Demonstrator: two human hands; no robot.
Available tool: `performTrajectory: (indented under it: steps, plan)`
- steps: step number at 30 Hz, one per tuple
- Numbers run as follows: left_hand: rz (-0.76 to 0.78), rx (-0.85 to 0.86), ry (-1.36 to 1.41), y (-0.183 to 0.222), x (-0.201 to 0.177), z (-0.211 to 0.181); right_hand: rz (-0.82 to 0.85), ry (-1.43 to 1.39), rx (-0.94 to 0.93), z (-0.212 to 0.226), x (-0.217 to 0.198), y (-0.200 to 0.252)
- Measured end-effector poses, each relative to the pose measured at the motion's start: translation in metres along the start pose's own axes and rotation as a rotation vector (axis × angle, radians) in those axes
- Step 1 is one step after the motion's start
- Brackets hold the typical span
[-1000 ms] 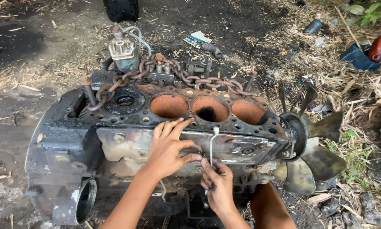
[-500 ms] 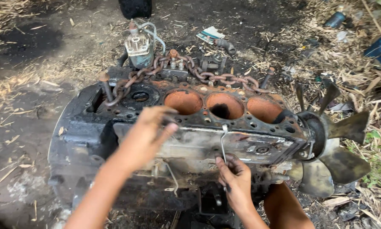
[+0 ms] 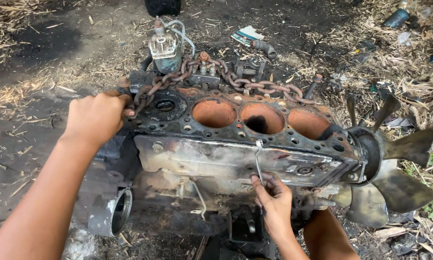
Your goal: Loosening and removing bolts from an engine block using a combination wrench
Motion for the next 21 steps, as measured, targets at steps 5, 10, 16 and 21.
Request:
performTrajectory:
  steps: [5,10,16,21]
  plan:
    - [0.003,-0.034,0.046,-0.001,0.014,-0.002,0.002,-0.041,-0.014,0.0,-0.001,0.0]
    - [0.049,-0.02,0.043,0.001,0.007,-0.004,0.007,-0.016,-0.009,-0.005,-0.002,0.001]
    - [0.025,-0.011,-0.01,0.007,0.011,-0.003,0.019,-0.095,-0.035,-0.003,-0.011,-0.004]
    - [0.03,-0.02,-0.046,0.014,-0.005,-0.006,0.022,-0.193,-0.098,-0.003,-0.017,-0.009]
Point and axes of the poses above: each hand's wrist, its own y-axis away from the middle knuckle, its own x-axis out of the palm, z = x × y, the point moved 5 cm from there along -y, towards the middle knuckle, and after that the axes turned 5 degrees about -y, right-handed, at the moved point
